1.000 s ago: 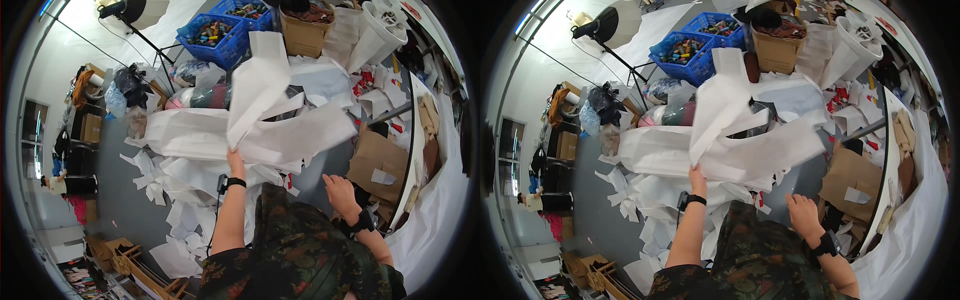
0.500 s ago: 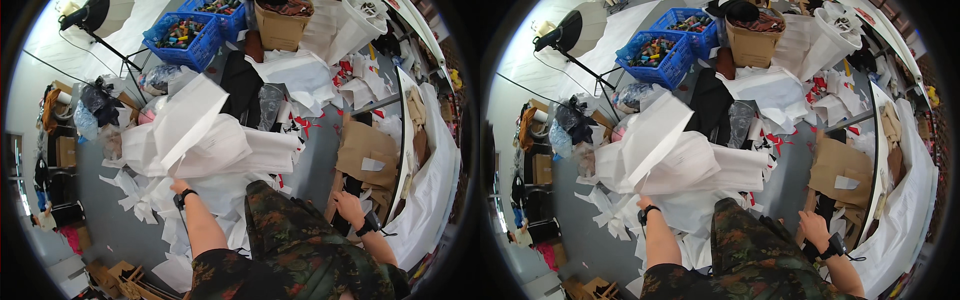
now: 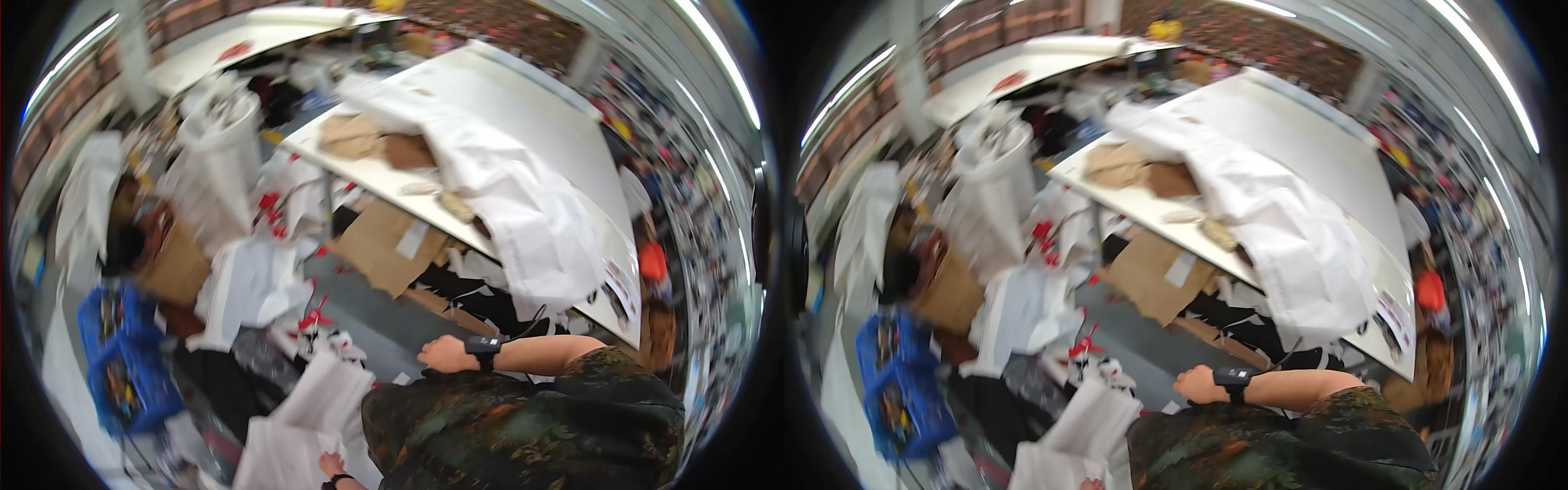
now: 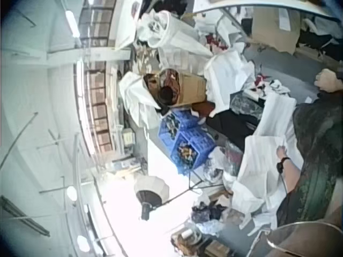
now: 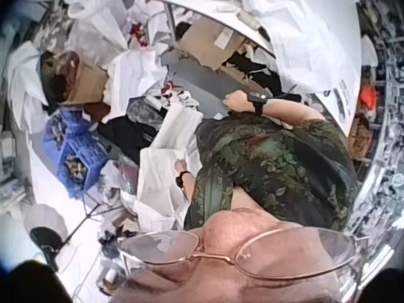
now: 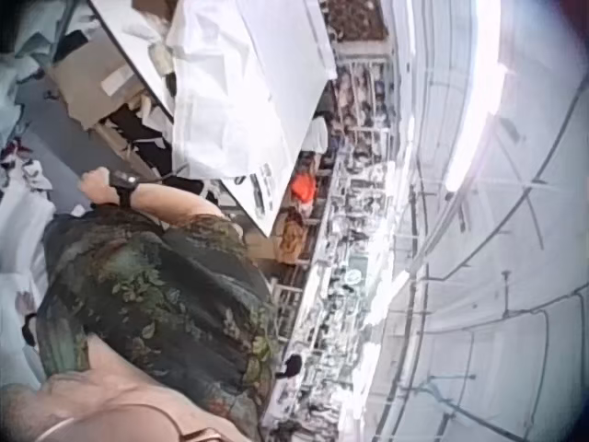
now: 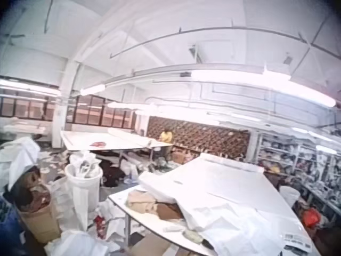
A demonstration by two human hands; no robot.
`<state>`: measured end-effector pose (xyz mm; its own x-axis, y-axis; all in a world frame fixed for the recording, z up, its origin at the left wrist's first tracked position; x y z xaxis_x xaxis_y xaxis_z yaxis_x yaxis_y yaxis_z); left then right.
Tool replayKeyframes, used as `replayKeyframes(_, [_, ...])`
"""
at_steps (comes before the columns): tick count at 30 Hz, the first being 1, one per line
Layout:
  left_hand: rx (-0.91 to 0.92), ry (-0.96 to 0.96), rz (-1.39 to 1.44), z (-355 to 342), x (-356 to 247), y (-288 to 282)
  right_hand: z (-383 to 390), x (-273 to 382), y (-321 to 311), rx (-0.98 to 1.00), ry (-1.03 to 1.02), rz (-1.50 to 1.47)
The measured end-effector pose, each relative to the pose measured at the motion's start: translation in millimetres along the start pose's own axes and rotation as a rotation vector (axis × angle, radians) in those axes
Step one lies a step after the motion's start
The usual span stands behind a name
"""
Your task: Cutting along the lines of a paper pattern laid over fabric using fabric scissors on a large cutting table.
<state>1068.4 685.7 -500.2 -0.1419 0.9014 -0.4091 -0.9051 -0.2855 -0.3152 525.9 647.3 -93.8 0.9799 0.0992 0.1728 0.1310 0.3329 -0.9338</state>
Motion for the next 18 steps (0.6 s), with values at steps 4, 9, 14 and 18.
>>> replayKeyframes(4, [0.314,0.330,-0.411,66.9,-93.7,165.2,47.1,-44.3,-9.2,-0.144,0.218,-0.071])
replayKeyframes(9, [0.579,0.650,-0.703,180.9,-189.4,283.4,133.9,-111.6,-26.1,-0.214,0.645,-0.157])
replayKeyframes(14, [0.618,0.686,-0.844,234.3,-231.9,343.6,251.4,-180.5,-31.1,-0.870,1.182,-0.113])
replayKeyframes(18, [0.576,0.596,-0.789,281.0,-252.6,379.5,359.4,-255.3,-4.9,-1.366,1.629,0.055])
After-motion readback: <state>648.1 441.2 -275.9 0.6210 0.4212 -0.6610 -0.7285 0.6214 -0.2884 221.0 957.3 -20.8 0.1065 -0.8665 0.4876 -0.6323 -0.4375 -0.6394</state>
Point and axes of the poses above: each hand's wrist, its own z-axis away from the middle knuckle, its own y-axis out of the palm, x = y × z, the point moved 2 cm from there along -z, towards the middle knuckle, and after that the axes turned 13 degrees about -x, right-handed, at the moved point
